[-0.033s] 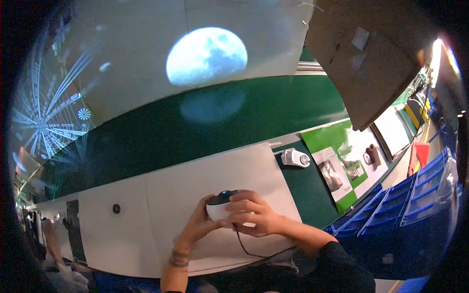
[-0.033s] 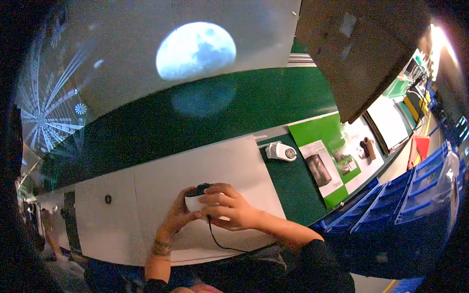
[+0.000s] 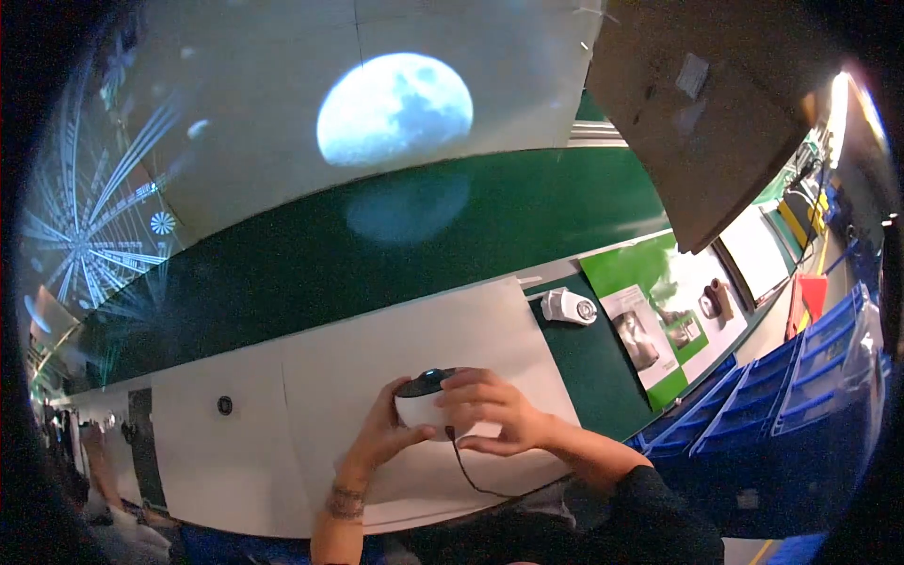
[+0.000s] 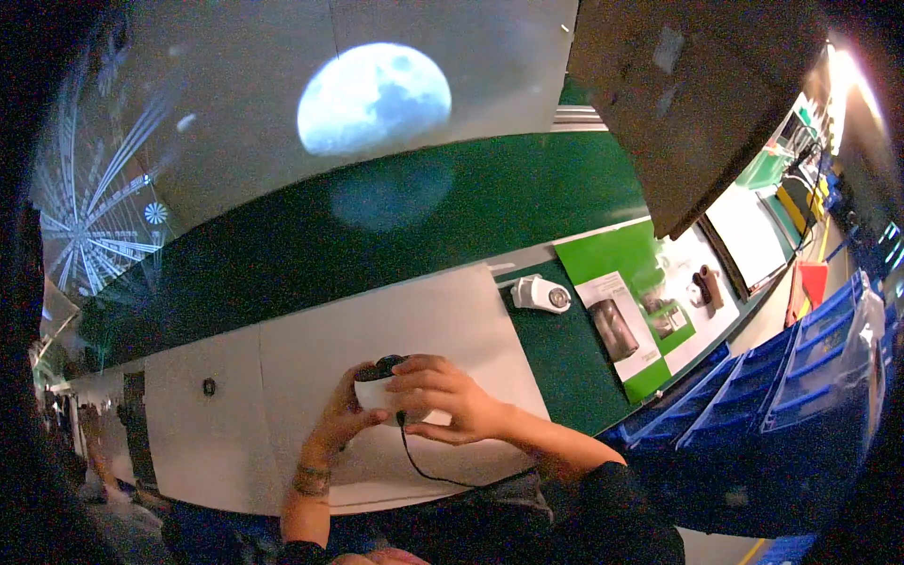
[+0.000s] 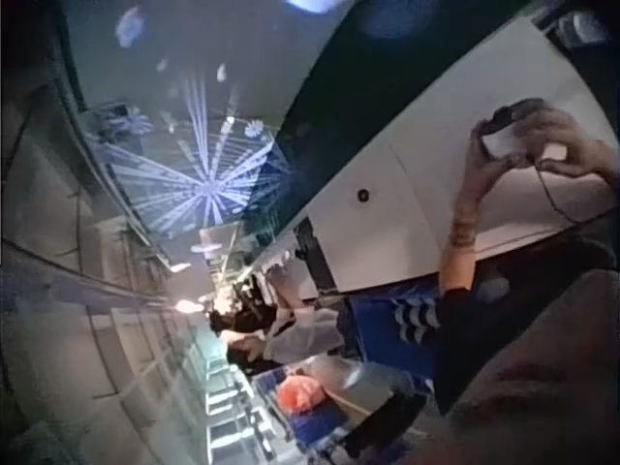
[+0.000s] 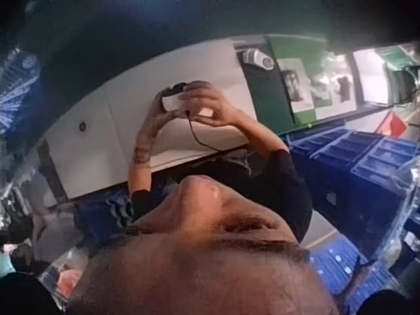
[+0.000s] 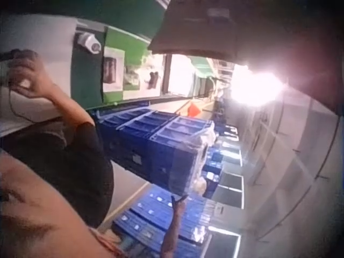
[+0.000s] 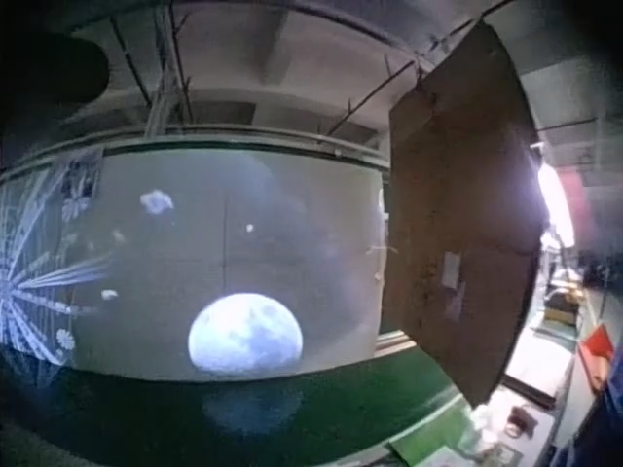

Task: Testing the light projection quality and electronic functionality of dome-shaped projector units on an assembly line.

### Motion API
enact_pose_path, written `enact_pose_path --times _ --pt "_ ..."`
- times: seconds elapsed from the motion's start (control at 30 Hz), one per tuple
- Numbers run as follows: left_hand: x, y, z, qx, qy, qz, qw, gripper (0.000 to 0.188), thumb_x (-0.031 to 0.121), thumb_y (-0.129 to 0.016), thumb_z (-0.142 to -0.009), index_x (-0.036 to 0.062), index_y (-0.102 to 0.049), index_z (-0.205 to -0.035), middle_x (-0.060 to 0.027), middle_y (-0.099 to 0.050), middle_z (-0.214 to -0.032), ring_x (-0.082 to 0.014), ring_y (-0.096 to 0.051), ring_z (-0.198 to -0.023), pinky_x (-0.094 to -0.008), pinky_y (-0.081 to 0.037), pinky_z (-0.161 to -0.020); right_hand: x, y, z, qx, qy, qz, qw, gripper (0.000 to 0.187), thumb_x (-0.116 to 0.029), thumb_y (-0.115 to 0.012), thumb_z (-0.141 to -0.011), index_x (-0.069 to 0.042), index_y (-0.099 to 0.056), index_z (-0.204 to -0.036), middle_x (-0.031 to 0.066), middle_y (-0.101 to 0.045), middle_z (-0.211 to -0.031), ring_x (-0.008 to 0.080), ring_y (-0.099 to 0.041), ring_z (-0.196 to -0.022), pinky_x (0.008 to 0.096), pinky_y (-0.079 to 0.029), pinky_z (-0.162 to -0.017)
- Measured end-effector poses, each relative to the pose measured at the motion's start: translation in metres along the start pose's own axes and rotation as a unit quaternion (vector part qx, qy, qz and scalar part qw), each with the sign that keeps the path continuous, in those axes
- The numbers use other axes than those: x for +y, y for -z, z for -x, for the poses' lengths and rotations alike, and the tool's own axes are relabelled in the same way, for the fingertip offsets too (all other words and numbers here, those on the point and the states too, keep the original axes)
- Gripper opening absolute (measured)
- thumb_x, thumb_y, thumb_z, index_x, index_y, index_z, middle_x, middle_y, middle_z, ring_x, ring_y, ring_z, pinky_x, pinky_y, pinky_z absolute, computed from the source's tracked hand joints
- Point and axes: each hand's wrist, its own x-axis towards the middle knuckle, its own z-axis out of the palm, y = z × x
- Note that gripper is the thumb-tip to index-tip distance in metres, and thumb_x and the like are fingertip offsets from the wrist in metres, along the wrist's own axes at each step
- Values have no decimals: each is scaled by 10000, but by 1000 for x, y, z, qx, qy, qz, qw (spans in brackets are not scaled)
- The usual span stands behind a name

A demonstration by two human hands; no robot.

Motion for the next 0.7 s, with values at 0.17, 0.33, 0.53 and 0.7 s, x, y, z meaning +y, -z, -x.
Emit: enact_pose_path --times 0.17,0.33,0.53,0.7 --pt "2 4 3 41 -50 -11 998 1143 371 -990 -716 -42 -310 -1537 -166 -513 -1446 -263 -505 -1349 -399 -426 -1160 42 19 -18 7 -352 -317 881 519 -234 -730 -978 23 -575 -1401 163 -625 -1409 271 -553 -1348 424 -440 -1136" --pt "-1 8 2 24 -59 -4 998 1128 363 -995 -708 -46 -339 -1529 -171 -515 -1449 -257 -498 -1363 -402 -415 -1168 79 10 -46 -158 -397 -347 835 481 -115 -674 -984 34 -554 -1425 171 -646 -1387 237 -574 -1303 346 -434 -1134" --pt "-1 8 2 5 -32 29 999 1133 320 -1008 -692 -37 -351 -1543 -145 -514 -1459 -244 -489 -1376 -395 -402 -1175 84 -3 -54 -158 -420 -373 812 543 -55 -736 -931 2 -540 -1434 98 -689 -1317 178 -632 -1189 322 -479 -1075" --pt "1 4 2 8 -23 30 999 1124 306 -1010 -688 -27 -359 -1542 -132 -509 -1465 -237 -487 -1381 -389 -390 -1179 77 1 -56 -144 -416 -405 801 582 -107 -809 -907 -3 -524 -1404 82 -705 -1211 163 -652 -1124 298 -513 -1016"
